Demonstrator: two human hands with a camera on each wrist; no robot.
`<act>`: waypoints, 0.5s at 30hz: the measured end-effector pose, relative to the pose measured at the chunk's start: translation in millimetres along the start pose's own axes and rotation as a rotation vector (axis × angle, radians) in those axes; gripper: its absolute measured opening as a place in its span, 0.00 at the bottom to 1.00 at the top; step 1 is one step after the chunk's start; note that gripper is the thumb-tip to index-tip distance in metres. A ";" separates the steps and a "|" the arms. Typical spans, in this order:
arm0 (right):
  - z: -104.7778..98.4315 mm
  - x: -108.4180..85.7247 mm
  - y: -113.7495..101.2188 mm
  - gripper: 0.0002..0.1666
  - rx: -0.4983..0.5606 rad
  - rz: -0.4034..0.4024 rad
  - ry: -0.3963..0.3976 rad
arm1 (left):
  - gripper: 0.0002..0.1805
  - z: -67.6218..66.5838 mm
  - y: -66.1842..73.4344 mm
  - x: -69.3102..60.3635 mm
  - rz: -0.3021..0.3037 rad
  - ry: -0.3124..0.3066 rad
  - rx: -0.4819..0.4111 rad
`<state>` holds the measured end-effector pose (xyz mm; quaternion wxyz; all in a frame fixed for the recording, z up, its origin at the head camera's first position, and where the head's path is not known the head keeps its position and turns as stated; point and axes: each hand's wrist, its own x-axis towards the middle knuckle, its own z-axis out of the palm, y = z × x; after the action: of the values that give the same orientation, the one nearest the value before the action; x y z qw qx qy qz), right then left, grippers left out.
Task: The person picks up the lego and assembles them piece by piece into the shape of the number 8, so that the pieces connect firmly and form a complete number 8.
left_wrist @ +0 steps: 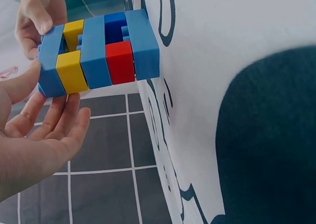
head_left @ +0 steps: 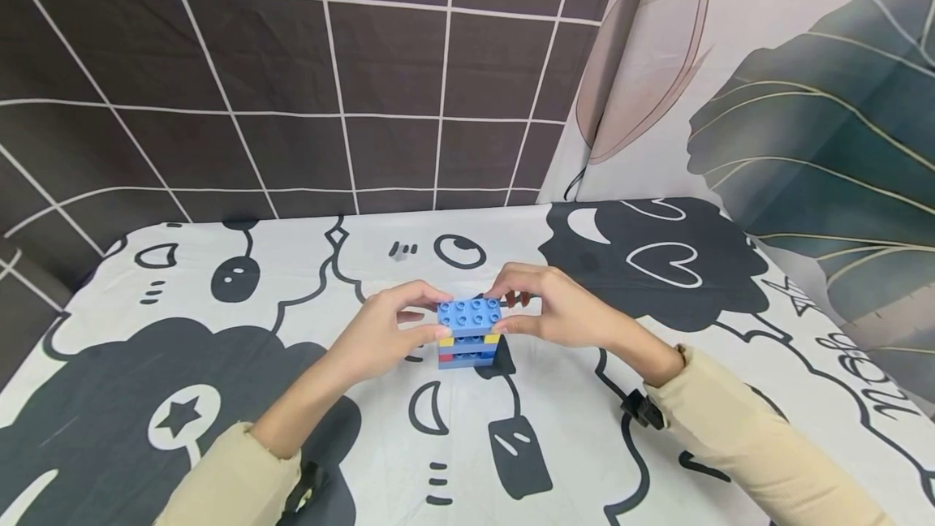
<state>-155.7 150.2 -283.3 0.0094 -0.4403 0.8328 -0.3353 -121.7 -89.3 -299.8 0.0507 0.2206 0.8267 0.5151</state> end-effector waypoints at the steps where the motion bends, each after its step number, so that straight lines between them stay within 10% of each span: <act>1: 0.2 -0.2 0.6 0.17 0.003 -0.004 0.001 | 0.17 0.1 -0.2 0.0 0.000 0.000 0.001; 15: -2.7 3.4 7.3 0.16 0.053 0.050 -0.060 | 0.17 0.3 -2.9 1.5 -0.001 0.010 0.020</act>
<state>-163.9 152.0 -284.4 0.0544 -0.4289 0.8336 -0.3437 -123.8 -89.5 -302.2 0.0447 0.2182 0.8322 0.5077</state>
